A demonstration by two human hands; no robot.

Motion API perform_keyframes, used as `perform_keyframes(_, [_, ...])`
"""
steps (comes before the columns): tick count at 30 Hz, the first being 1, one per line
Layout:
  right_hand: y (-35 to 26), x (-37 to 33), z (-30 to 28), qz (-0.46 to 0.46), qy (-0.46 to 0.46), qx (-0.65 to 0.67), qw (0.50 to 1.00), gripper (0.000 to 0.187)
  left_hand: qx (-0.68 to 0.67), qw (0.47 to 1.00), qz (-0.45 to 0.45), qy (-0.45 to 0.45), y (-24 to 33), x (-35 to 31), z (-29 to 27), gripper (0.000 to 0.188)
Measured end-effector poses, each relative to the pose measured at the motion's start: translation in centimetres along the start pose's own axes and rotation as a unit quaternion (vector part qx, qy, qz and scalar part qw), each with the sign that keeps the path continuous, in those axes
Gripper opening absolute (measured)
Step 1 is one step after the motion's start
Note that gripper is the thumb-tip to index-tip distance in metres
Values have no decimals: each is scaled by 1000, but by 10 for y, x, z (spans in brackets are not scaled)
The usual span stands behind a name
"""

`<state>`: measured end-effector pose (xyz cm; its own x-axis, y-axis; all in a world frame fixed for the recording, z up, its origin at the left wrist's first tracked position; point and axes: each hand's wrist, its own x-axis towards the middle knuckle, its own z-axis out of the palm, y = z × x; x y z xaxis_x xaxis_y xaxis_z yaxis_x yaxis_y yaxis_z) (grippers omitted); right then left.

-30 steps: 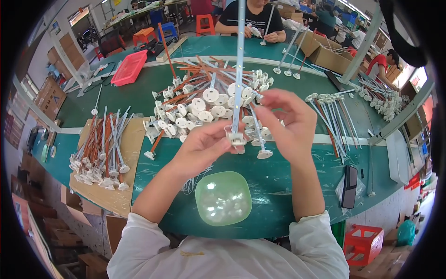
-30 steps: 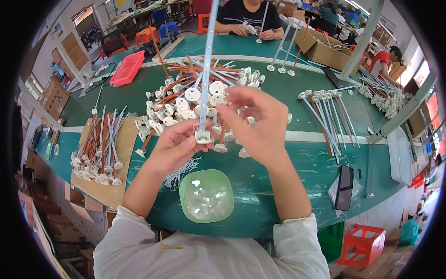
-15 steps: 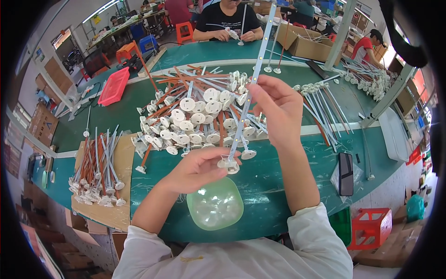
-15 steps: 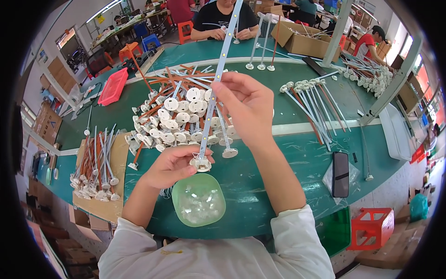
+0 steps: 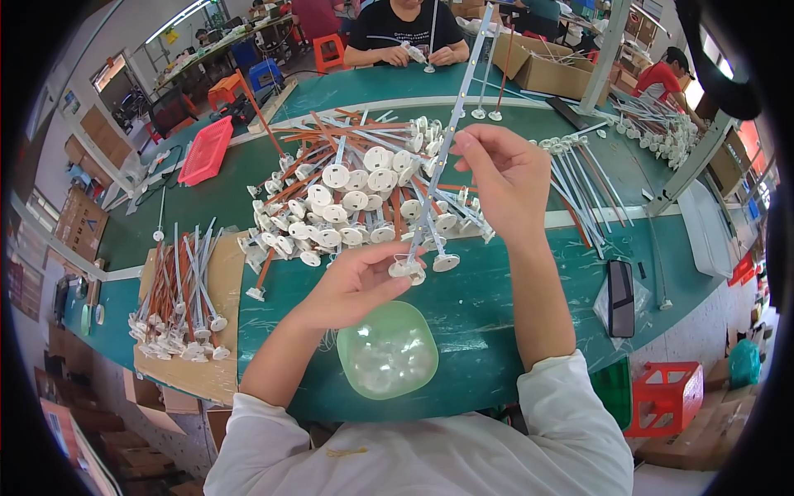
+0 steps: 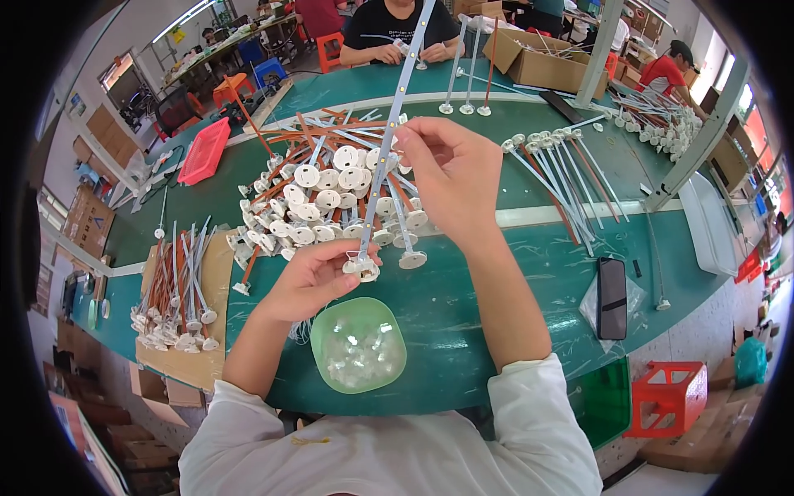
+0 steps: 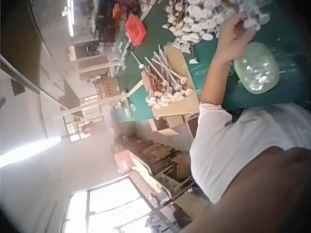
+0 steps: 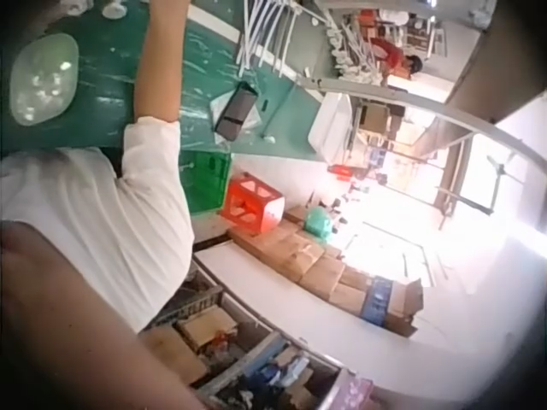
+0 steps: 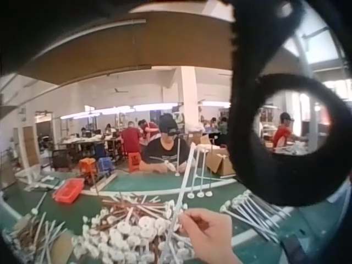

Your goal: Assembling electronic LED strips by attaching them to plastic bases and organizing the completed parts.

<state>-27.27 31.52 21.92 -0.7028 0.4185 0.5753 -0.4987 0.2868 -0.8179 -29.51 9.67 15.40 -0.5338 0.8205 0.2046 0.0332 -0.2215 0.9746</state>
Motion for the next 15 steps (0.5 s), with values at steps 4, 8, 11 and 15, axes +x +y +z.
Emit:
perform_keyframes(4, [-1, 0, -2, -8, -9, 10, 1000, 13, 27, 999, -32, 26, 0, 1, -1, 42])
perform_keyframes(8, [-6, 1, -9, -4, -22, 45, 999, 13, 91, 994, -20, 53, -2, 3, -3, 42])
perform_keyframes(11, [-7, 4, -15, 11, -17, 83, 996, 13, 216, 974, 12, 62, 0, 6, -2, 41])
perform_keyframes(15, [-11, 9, -26, 23, -2, 122, 992, 13, 238, 969, 6, 65, -1, 6, -2, 39])
